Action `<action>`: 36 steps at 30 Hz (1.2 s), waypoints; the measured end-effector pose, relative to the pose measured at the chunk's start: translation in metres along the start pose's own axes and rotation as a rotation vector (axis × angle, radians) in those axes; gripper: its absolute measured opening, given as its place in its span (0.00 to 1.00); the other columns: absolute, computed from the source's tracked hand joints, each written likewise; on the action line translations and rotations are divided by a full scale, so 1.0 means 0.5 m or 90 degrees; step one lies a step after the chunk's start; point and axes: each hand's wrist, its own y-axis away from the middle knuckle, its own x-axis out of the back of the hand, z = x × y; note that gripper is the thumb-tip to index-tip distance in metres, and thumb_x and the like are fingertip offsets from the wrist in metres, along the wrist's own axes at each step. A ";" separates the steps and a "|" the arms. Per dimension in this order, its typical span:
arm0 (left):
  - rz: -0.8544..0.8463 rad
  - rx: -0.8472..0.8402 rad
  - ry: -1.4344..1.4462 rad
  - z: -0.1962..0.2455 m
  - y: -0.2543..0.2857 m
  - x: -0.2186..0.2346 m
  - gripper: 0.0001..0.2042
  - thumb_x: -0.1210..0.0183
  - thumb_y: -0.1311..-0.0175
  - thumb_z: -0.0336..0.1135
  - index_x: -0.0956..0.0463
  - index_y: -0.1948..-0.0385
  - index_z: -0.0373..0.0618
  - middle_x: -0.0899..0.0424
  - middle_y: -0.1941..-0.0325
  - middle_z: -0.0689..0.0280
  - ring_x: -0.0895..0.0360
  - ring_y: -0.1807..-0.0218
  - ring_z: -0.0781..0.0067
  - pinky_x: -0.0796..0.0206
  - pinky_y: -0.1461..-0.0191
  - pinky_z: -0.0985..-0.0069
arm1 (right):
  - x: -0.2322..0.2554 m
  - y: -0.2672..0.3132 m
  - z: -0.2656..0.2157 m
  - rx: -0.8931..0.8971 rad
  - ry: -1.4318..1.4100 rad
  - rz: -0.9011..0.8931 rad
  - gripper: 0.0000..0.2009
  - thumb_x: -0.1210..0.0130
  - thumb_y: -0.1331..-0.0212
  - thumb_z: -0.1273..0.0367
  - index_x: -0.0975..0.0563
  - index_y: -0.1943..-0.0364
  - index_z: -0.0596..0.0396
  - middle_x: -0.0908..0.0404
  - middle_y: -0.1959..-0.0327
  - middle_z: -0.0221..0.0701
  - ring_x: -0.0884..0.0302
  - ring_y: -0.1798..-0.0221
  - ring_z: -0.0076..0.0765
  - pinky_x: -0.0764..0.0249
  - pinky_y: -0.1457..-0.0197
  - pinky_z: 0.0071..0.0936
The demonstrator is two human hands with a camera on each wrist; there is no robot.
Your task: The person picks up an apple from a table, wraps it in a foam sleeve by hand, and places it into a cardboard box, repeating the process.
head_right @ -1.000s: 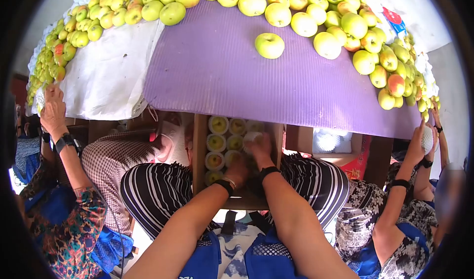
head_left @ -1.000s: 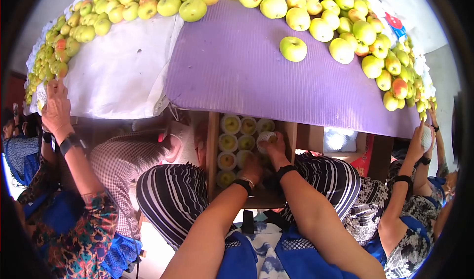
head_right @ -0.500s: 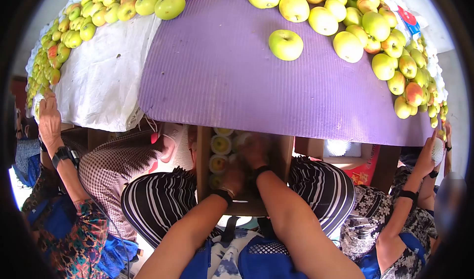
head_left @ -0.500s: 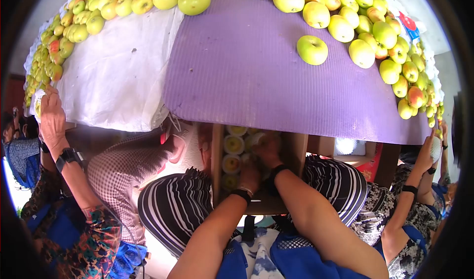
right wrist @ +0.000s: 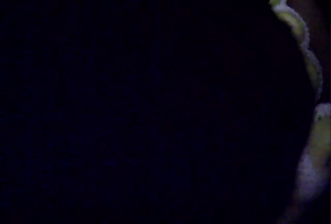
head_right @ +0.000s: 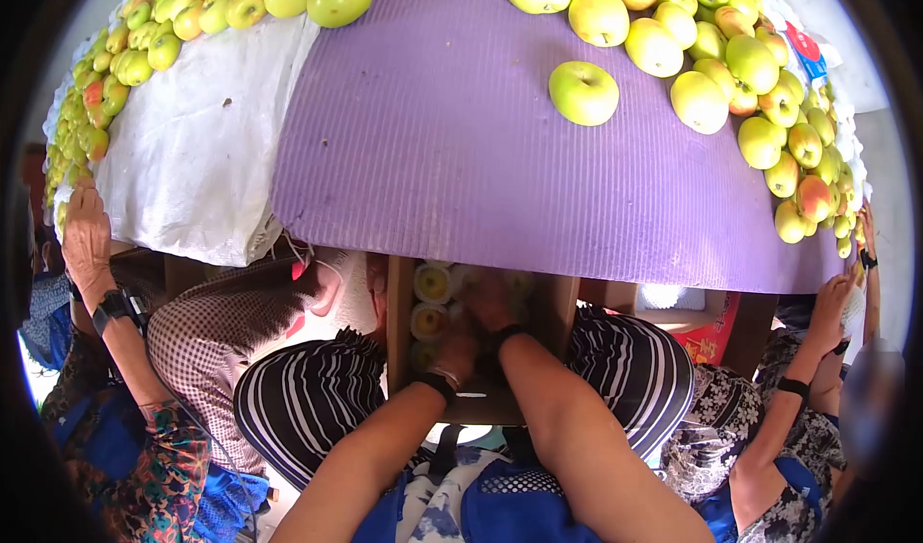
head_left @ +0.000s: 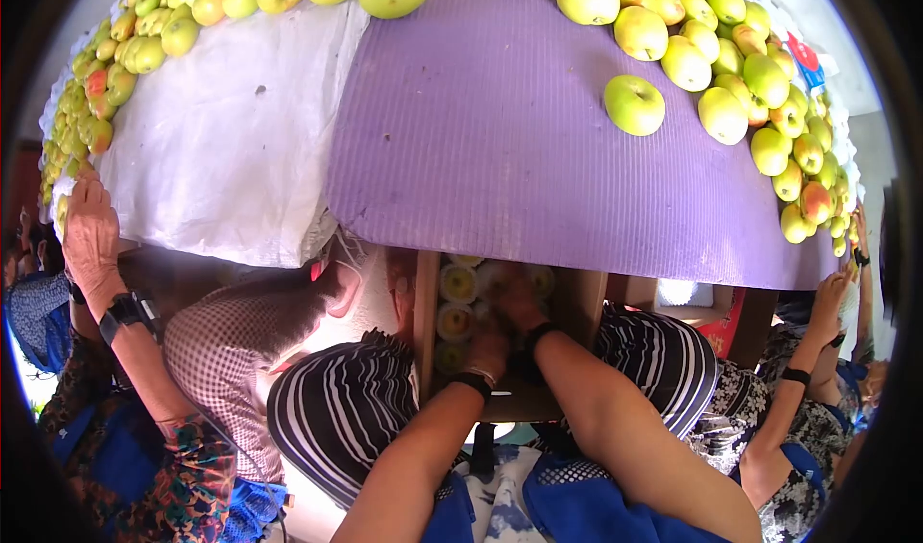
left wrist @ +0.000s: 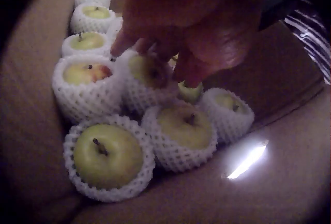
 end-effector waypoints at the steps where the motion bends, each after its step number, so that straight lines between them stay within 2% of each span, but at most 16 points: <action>1: -0.003 -0.001 0.003 0.002 0.001 0.015 0.20 0.56 0.47 0.29 0.36 0.48 0.40 0.42 0.39 0.53 0.42 0.39 0.58 0.65 0.37 0.45 | 0.013 0.008 -0.043 0.050 0.075 0.000 0.28 0.41 0.63 0.68 0.34 0.51 0.58 0.30 0.56 0.46 0.35 0.50 0.52 0.38 0.46 0.39; 3: -0.098 0.014 0.071 0.001 0.003 0.059 0.19 0.56 0.47 0.28 0.33 0.51 0.40 0.35 0.44 0.54 0.39 0.41 0.58 0.60 0.36 0.51 | 0.016 0.017 -0.060 0.100 0.148 -0.007 0.28 0.42 0.62 0.68 0.34 0.51 0.58 0.30 0.55 0.47 0.36 0.49 0.52 0.39 0.45 0.39; 7: -0.058 0.023 0.076 -0.001 -0.017 -0.013 0.17 0.55 0.48 0.29 0.32 0.54 0.41 0.31 0.49 0.55 0.37 0.44 0.58 0.55 0.37 0.60 | 0.007 0.003 -0.034 -0.002 0.139 -0.089 0.30 0.41 0.62 0.67 0.37 0.49 0.58 0.33 0.53 0.49 0.37 0.48 0.54 0.40 0.44 0.40; 10: 0.006 0.084 0.369 -0.014 -0.019 -0.040 0.17 0.54 0.49 0.30 0.30 0.55 0.41 0.33 0.47 0.53 0.37 0.44 0.58 0.51 0.38 0.67 | 0.002 0.004 -0.026 -0.030 0.119 -0.079 0.28 0.40 0.62 0.64 0.34 0.52 0.60 0.34 0.52 0.50 0.38 0.48 0.54 0.41 0.44 0.40; 12: 0.102 -0.040 0.177 -0.016 -0.004 -0.031 0.18 0.53 0.51 0.30 0.30 0.55 0.40 0.34 0.46 0.53 0.38 0.44 0.56 0.52 0.37 0.64 | 0.007 0.010 -0.028 -0.044 0.108 -0.065 0.26 0.40 0.61 0.61 0.31 0.57 0.61 0.34 0.53 0.49 0.39 0.48 0.52 0.42 0.44 0.40; 13: 0.101 -0.040 0.178 -0.015 0.001 -0.014 0.18 0.53 0.51 0.30 0.30 0.55 0.40 0.34 0.46 0.53 0.38 0.44 0.56 0.52 0.37 0.64 | 0.020 0.015 -0.043 -0.027 0.074 -0.039 0.30 0.39 0.62 0.65 0.37 0.51 0.61 0.35 0.50 0.48 0.39 0.46 0.50 0.42 0.43 0.37; 15: -0.011 -0.087 0.071 -0.012 0.005 0.024 0.21 0.51 0.51 0.30 0.33 0.50 0.43 0.37 0.42 0.55 0.51 0.35 0.57 0.64 0.39 0.40 | 0.030 0.021 -0.045 -0.013 0.041 -0.013 0.36 0.39 0.64 0.69 0.42 0.46 0.62 0.36 0.48 0.47 0.39 0.43 0.48 0.41 0.42 0.34; 19: -0.024 -0.133 0.062 -0.023 0.004 0.073 0.21 0.49 0.53 0.30 0.32 0.52 0.43 0.34 0.45 0.54 0.44 0.38 0.57 0.56 0.40 0.47 | 0.037 0.011 -0.037 -0.020 -0.006 -0.006 0.36 0.39 0.63 0.69 0.42 0.45 0.59 0.36 0.46 0.45 0.42 0.41 0.44 0.44 0.40 0.31; 22: 0.066 -0.075 0.213 -0.027 -0.025 0.047 0.19 0.47 0.54 0.30 0.30 0.55 0.42 0.31 0.49 0.53 0.37 0.43 0.58 0.46 0.42 0.60 | 0.043 0.013 -0.042 -0.063 -0.034 -0.025 0.34 0.41 0.61 0.70 0.42 0.45 0.58 0.36 0.46 0.45 0.42 0.41 0.45 0.44 0.39 0.30; 24: -0.077 0.214 0.406 -0.032 -0.046 0.108 0.16 0.50 0.52 0.32 0.29 0.58 0.41 0.27 0.54 0.53 0.33 0.49 0.54 0.42 0.45 0.64 | 0.046 0.014 -0.039 -0.082 -0.025 -0.033 0.33 0.43 0.60 0.71 0.42 0.45 0.58 0.36 0.46 0.45 0.42 0.41 0.45 0.44 0.39 0.30; 25: -0.079 0.213 0.406 -0.037 -0.047 0.108 0.16 0.50 0.52 0.32 0.29 0.58 0.41 0.27 0.54 0.53 0.33 0.49 0.54 0.42 0.45 0.64 | 0.047 0.014 -0.035 -0.077 -0.037 -0.041 0.31 0.45 0.58 0.71 0.41 0.45 0.58 0.36 0.46 0.46 0.42 0.41 0.45 0.44 0.39 0.30; 27: 0.206 0.254 0.709 -0.051 -0.050 0.102 0.15 0.51 0.49 0.32 0.29 0.58 0.40 0.26 0.57 0.50 0.32 0.50 0.55 0.42 0.44 0.64 | 0.045 0.016 -0.023 -0.074 -0.048 -0.049 0.29 0.47 0.56 0.72 0.41 0.45 0.59 0.36 0.46 0.46 0.42 0.41 0.45 0.44 0.39 0.30; 28: 0.203 0.255 0.708 -0.052 -0.062 0.087 0.15 0.51 0.49 0.32 0.29 0.58 0.40 0.26 0.57 0.50 0.32 0.50 0.55 0.42 0.44 0.64 | 0.041 0.020 -0.013 -0.075 -0.033 -0.051 0.26 0.51 0.52 0.72 0.40 0.46 0.60 0.37 0.46 0.46 0.43 0.40 0.44 0.46 0.38 0.30; 30: 0.325 0.088 0.682 -0.051 -0.089 0.063 0.17 0.53 0.48 0.32 0.31 0.56 0.37 0.30 0.52 0.48 0.35 0.46 0.53 0.45 0.42 0.64 | 0.035 0.025 -0.001 -0.078 -0.019 -0.051 0.23 0.54 0.49 0.72 0.40 0.46 0.61 0.38 0.45 0.46 0.43 0.40 0.43 0.48 0.38 0.29; 32: 0.305 0.074 0.586 -0.032 -0.093 0.058 0.19 0.53 0.48 0.32 0.33 0.54 0.35 0.32 0.49 0.47 0.37 0.44 0.52 0.48 0.40 0.65 | 0.032 0.029 0.003 -0.070 -0.184 -0.014 0.19 0.61 0.44 0.71 0.40 0.46 0.63 0.39 0.44 0.46 0.46 0.39 0.41 0.52 0.36 0.29; 36: 0.254 0.095 0.465 -0.012 -0.086 0.072 0.23 0.53 0.48 0.32 0.39 0.50 0.29 0.38 0.45 0.44 0.44 0.40 0.49 0.55 0.36 0.64 | 0.017 0.023 0.041 -0.109 -0.187 -0.009 0.18 0.67 0.40 0.69 0.40 0.46 0.63 0.40 0.44 0.46 0.47 0.39 0.40 0.54 0.35 0.28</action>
